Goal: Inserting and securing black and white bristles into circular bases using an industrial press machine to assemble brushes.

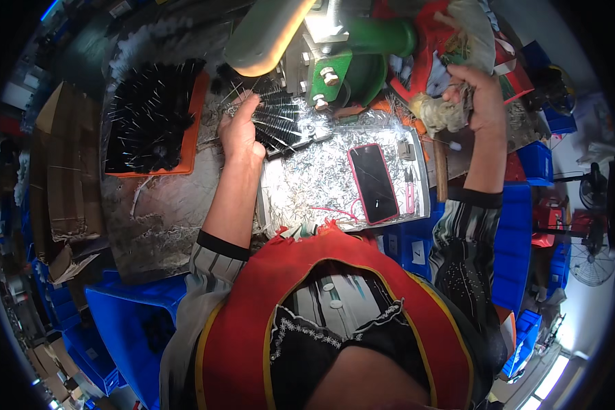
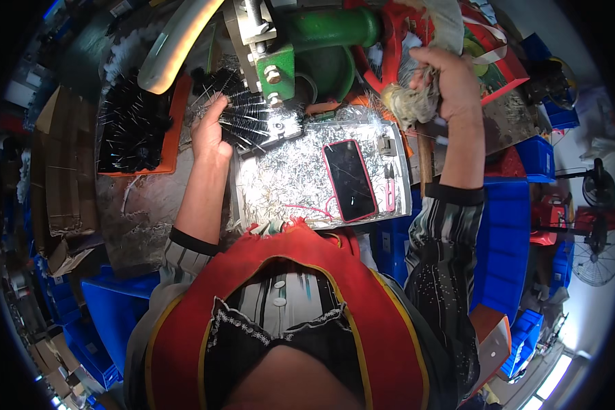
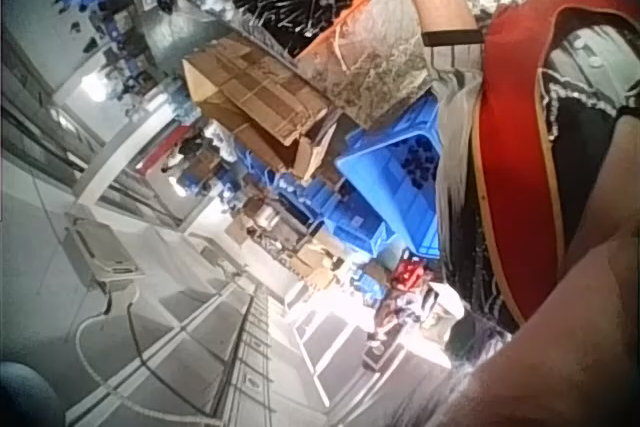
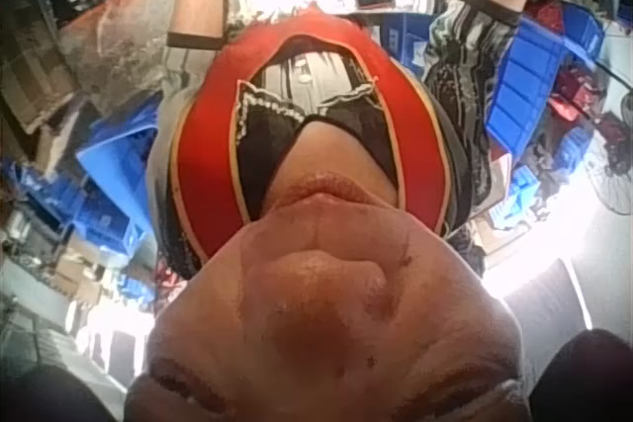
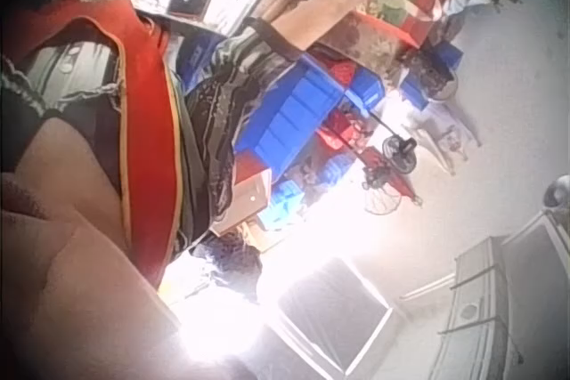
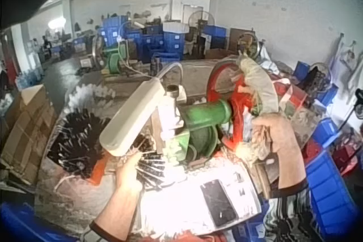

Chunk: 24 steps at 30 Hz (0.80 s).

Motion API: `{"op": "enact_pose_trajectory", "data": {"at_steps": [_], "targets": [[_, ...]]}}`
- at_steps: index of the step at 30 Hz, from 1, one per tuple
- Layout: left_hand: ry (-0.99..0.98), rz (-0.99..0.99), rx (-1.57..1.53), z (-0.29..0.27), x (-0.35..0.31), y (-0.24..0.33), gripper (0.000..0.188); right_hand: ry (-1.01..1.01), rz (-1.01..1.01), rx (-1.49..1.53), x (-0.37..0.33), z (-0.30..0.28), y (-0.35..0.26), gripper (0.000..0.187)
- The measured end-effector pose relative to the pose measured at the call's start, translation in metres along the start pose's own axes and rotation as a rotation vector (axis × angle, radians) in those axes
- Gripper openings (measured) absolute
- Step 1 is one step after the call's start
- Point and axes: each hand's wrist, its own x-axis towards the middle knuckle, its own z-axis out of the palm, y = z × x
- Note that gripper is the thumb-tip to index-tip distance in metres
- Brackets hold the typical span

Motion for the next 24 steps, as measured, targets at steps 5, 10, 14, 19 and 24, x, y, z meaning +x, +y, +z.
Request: {"op": "enact_pose_trajectory", "data": {"at_steps": [5,10,14,19,24], "targets": [[0.023,0.033,-0.024,0.002,0.003,-0.005,0.029,-0.064,-0.021,-0.048,0.010,-0.005,-0.013,0.021],[0.038,0.063,-0.034,0.003,0.003,-0.007,0.030,0.169,-0.480,0.228,-0.007,0.008,0.076,0.010],[-0.038,-0.013,0.007,0.001,-0.001,0.001,0.029,0.035,-0.541,0.396,0.005,0.023,0.106,0.005],[-0.159,-0.002,-0.046,-0.018,-0.001,-0.004,0.032,0.090,-0.232,0.280,-0.002,0.002,0.074,0.013],[-0.159,0.057,-0.098,-0.020,-0.007,-0.006,0.031,0.154,-0.046,0.136,-0.004,0.001,0.031,0.017]]}}
